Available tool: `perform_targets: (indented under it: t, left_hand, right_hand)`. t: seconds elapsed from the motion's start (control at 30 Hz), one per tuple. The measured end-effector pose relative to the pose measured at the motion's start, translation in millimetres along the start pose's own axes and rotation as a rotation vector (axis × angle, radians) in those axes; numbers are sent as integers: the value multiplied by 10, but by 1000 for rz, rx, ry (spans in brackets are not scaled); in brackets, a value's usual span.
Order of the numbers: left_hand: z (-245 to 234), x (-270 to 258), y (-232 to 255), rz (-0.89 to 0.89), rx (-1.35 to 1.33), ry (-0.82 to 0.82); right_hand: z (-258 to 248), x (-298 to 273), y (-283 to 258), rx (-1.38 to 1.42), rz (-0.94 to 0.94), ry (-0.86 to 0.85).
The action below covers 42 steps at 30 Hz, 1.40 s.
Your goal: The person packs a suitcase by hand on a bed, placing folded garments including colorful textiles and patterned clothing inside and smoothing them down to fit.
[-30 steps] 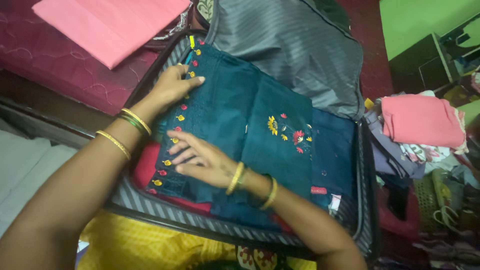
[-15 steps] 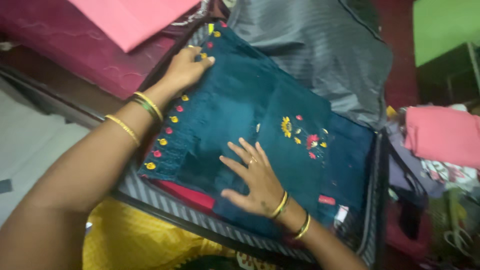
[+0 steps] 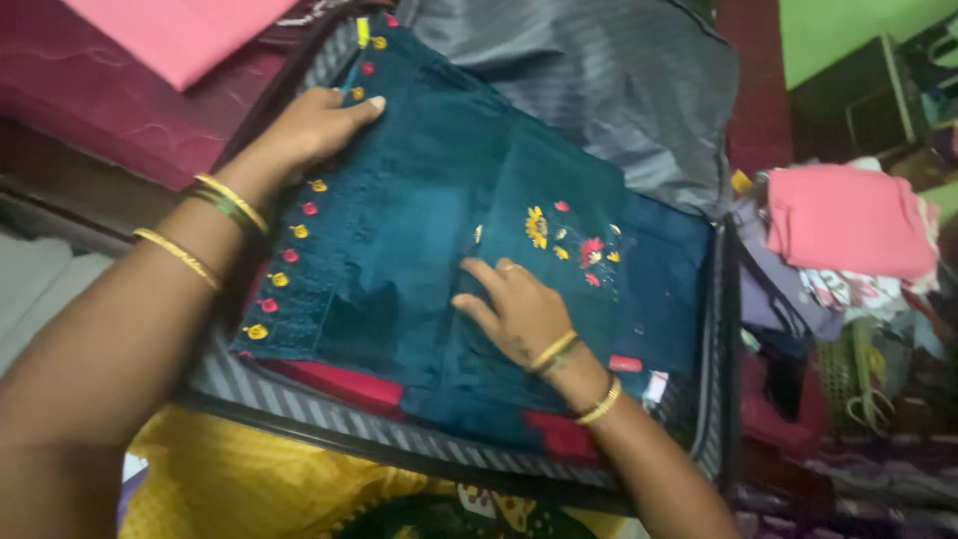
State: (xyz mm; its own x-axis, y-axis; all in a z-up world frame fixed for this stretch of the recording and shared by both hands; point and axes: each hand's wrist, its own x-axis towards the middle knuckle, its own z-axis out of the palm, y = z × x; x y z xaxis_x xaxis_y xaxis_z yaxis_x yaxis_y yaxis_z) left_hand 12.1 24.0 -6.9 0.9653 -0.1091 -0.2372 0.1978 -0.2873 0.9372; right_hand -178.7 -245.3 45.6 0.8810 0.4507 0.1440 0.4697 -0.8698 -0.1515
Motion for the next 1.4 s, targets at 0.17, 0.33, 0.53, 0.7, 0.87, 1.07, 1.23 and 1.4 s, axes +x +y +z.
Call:
perform_targets:
  t: [0.17,0.33,0.53,0.7,0.87,1.07,1.23,1.4]
  left_hand:
    - [-18,-43,-14,-30,-72,-91]
    - [-25,-151,35,-16,-214,-166]
    - [-10,-104,38,-65,-219,-100]
    - [-13,-31,-38,-36,-133,-55]
    - [52,-47,-45,-97,-77,-38]
    - [72,-3,-127,-17,-89,-79]
    - [65,50,-203,5,-62,-85]
    - [110,131,-336,120,59,-21]
  right_hand:
    - [149,41,71,14,37,92]
    - [-286,-68,619,622,152,35]
    - [-1785,-1121,1639,658,387,127]
    - [-1575,-1763,2683,343,635,25]
    - [-1166,-2121,3315,332,722,5]
    - [-1216,-1977,3085,-41,755,31]
    - [-873,-1141,2118,-495,327,242]
    - [-242,-594,767,-133,37,-125]
